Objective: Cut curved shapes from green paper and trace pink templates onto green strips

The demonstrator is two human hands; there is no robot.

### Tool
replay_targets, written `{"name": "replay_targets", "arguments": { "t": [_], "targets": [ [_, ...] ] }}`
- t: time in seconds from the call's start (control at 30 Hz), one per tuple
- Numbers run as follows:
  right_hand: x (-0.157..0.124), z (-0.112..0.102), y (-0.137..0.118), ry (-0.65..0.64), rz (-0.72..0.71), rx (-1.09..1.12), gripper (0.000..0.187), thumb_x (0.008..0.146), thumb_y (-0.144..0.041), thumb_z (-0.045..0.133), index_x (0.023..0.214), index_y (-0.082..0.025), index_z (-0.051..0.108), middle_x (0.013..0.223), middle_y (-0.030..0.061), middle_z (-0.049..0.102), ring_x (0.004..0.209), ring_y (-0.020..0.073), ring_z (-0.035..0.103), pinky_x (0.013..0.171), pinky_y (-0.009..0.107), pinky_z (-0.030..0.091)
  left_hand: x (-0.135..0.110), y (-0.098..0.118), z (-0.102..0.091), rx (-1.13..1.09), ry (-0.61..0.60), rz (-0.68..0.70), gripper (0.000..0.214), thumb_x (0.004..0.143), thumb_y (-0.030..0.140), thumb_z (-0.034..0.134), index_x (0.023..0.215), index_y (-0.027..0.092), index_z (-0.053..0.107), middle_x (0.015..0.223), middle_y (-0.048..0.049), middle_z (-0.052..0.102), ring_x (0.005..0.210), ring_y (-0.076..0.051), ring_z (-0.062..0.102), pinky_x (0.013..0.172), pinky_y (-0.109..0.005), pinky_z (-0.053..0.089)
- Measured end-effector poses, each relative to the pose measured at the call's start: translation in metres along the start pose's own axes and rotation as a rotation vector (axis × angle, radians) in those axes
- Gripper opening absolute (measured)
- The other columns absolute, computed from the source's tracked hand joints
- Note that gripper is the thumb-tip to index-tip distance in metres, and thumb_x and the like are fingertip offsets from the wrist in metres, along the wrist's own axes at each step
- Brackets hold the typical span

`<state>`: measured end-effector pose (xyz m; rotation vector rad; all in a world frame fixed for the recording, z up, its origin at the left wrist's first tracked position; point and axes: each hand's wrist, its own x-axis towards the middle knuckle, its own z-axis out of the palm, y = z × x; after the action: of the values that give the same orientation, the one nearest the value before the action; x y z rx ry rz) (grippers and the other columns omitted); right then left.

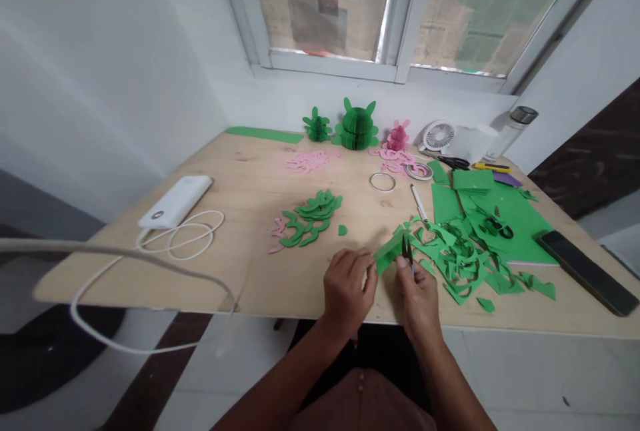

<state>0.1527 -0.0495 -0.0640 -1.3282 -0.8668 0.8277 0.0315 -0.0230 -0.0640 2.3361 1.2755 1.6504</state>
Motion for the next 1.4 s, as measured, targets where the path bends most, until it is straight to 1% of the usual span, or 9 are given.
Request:
{"name": "replay_targets", "arguments": {
  "t": [0.17,0.33,0.47,0.57,0.7,0.8,0.93,1.2,1.4],
  "targets": [
    [0.002,0.006,0.003,0.049,0.078,0.026,0.044,0.069,-0.054,0.071,0.057,-0.018,0.048,0.052,-0.0072,0.034,0.049,0.0086,0.028,0.045,0.023,0.026,-0.007,0.006,0.003,0.010,-0.058,0.109,0.012,0.085,0.008,0.050,0.084,0.015,0.059,0.086,-0.0078,0.070,0.080,-0.018,0.065,0.079,-0.035,0.048],
    [0.004,0.003,0.011,0.098,0.131,0.036,0.042,0.066,-0.053,0.073,0.059,-0.018,0.050,0.053,-0.0074,0.036,0.049,0.0087,0.032,0.044,0.022,0.028,-0.010,0.005,-0.011,-0.020,-0.188,0.199,0.014,0.086,0.012,0.050,0.093,0.017,0.062,0.092,-0.0077,0.071,0.085,-0.018,0.066,0.085,-0.036,0.048],
    [0.002,-0.005,0.007,0.155,0.142,0.074,0.043,0.066,-0.052,0.074,0.060,-0.019,0.047,0.051,-0.0088,0.035,0.046,0.0074,0.029,0.041,0.020,0.024,-0.002,-0.014,-0.028,0.137,-0.264,0.108,0.023,0.087,0.020,0.052,0.107,0.013,0.062,0.107,-0.0134,0.070,0.107,-0.025,0.062,0.099,-0.045,0.042],
    [-0.001,-0.013,0.000,0.212,0.178,0.167,0.044,0.063,-0.049,0.078,0.061,-0.019,0.045,0.051,-0.0104,0.032,0.044,0.0057,0.025,0.040,0.019,0.020,0.007,-0.035,-0.030,0.371,-0.416,-0.040,0.035,0.089,0.028,0.049,0.118,0.010,0.059,0.125,-0.0188,0.061,0.122,-0.033,0.052,0.106,-0.058,0.030],
    [-0.004,-0.025,-0.010,0.275,0.178,0.279,0.047,0.060,-0.043,0.082,0.062,-0.020,0.041,0.051,-0.0118,0.029,0.043,0.0045,0.021,0.039,0.019,0.017,0.014,-0.044,-0.014,0.476,-0.574,-0.116,0.047,0.088,0.036,0.051,0.129,0.011,0.053,0.133,-0.0186,0.056,0.128,-0.034,0.046,0.111,-0.061,0.021],
    [-0.006,-0.033,-0.018,0.325,0.144,0.309,0.050,0.061,-0.039,0.083,0.061,-0.021,0.037,0.052,-0.0123,0.026,0.043,0.0038,0.019,0.038,0.019,0.016,0.014,-0.023,0.005,0.404,-0.647,-0.128,0.051,0.088,0.038,0.052,0.132,0.012,0.050,0.136,-0.0178,0.053,0.131,-0.033,0.043,0.111,-0.061,0.021],
    [-0.007,-0.044,-0.026,0.363,0.100,0.295,0.050,0.063,-0.037,0.082,0.062,-0.022,0.034,0.055,-0.0122,0.024,0.043,0.0034,0.018,0.038,0.018,0.016,0.012,0.011,0.021,0.107,-0.759,-0.010,0.053,0.089,0.038,0.051,0.137,0.017,0.043,0.141,-0.0147,0.049,0.134,-0.029,0.040,0.112,-0.061,0.021],
    [-0.009,-0.067,-0.035,0.449,0.105,0.355,0.052,0.062,-0.034,0.083,0.062,-0.022,0.032,0.056,-0.0127,0.020,0.042,0.0027,0.016,0.037,0.017,0.016,0.003,-0.002,0.022,0.122,-0.658,-0.121,0.056,0.088,0.031,0.052,0.140,0.016,0.039,0.143,-0.0169,0.046,0.135,-0.031,0.037,0.108,-0.057,0.029],
    [-0.008,-0.076,-0.039,0.489,0.070,0.330,0.051,0.063,-0.035,0.082,0.062,-0.022,0.032,0.056,-0.0126,0.023,0.042,0.0022,0.017,0.036,0.017,0.017,0.011,0.026,0.062,0.070,-0.703,-0.179,0.067,0.085,0.034,0.055,0.144,0.012,0.031,0.148,-0.0202,0.037,0.138,-0.033,0.031,0.110,-0.054,0.027]
  ]
}}
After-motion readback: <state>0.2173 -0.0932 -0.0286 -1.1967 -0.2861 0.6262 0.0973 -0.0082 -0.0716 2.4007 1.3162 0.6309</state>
